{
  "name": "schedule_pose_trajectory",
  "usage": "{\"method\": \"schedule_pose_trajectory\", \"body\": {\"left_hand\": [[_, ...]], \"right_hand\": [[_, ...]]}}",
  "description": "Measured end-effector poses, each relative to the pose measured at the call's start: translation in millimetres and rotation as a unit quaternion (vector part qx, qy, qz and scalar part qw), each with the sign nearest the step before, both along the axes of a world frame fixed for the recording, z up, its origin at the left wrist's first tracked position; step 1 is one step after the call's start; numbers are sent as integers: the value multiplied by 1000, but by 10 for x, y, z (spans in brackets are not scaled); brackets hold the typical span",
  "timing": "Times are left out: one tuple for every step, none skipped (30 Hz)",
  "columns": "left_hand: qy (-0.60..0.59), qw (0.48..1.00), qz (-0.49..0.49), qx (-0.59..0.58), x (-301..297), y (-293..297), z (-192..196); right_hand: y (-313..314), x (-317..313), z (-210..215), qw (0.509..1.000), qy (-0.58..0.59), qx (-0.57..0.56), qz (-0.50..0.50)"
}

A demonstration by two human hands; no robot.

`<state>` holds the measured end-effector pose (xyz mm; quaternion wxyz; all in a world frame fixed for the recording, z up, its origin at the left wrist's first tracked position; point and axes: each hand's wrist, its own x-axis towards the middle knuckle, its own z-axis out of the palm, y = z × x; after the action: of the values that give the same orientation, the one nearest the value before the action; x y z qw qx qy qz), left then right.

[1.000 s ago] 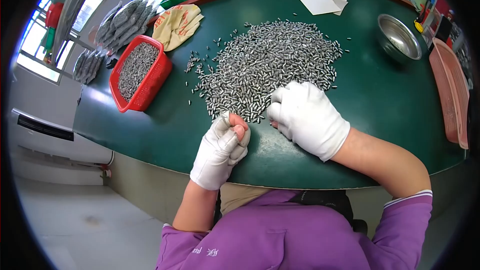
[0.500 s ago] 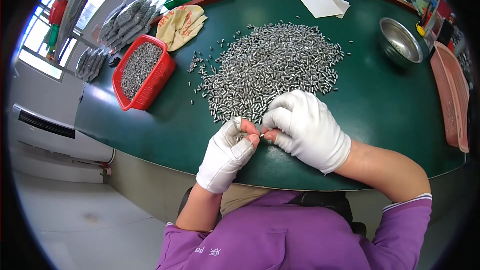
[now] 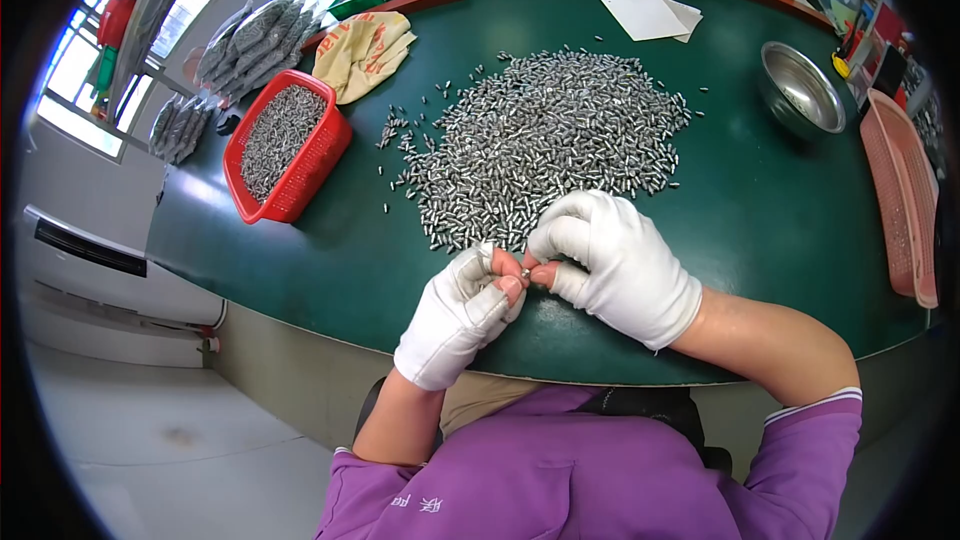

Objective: Using a small handheld tool to clean and inspect small metal components at a factory workbench.

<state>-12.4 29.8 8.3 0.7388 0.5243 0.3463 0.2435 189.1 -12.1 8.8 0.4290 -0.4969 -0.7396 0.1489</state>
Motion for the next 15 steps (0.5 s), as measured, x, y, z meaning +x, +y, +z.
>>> {"method": "schedule_pose_trajectory", "body": {"left_hand": [[-5, 1000, -12, -18, -7, 17, -3], [-6, 1000, -12, -20, 10, 19, -11], [1, 1000, -8, 11, 42, 13, -22], [8, 999, -2, 44, 57, -5, -20], [8, 999, -2, 44, 58, -16, -5], [22, 999, 10, 31, 61, -28, 15], [36, 999, 21, 19, 68, -31, 27], [36, 999, 20, 19, 67, -42, 22], [55, 996, 31, 67, 60, -66, 11], [74, 990, 44, 114, 49, -95, 5], [112, 978, 67, 160, 50, -125, 12], [113, 979, 67, 158, 44, -150, 7], [164, 956, 82, 228, 33, -178, -5], [215, 926, 95, 296, 28, -195, -17], [229, 905, 112, 339, 19, -188, -80]], "right_hand": [[12, 7, -5, 1000, 0, -2, -1], [24, 15, -10, 1000, -16, 14, 2], [35, 19, -14, 999, -33, 29, 5], [32, 18, 2, 999, -33, 29, 6], [25, 17, 30, 997, -54, 46, 10], [17, 18, 50, 995, -74, 62, 13], [14, 25, 62, 995, -75, 62, 13], [10, 33, 68, 993, -92, 68, 6], [4, 43, 76, 991, -109, 74, -1], [-2, 57, 99, 986, -141, 77, -33], [-9, 79, 131, 980, -172, 79, -65], [-17, 118, 166, 975, -202, 48, -85], [-54, 149, 200, 971, -216, 0, -107], [-92, 182, 227, 964, -230, -48, -128], [-135, 208, 229, 956, -248, -66, -143]]}}
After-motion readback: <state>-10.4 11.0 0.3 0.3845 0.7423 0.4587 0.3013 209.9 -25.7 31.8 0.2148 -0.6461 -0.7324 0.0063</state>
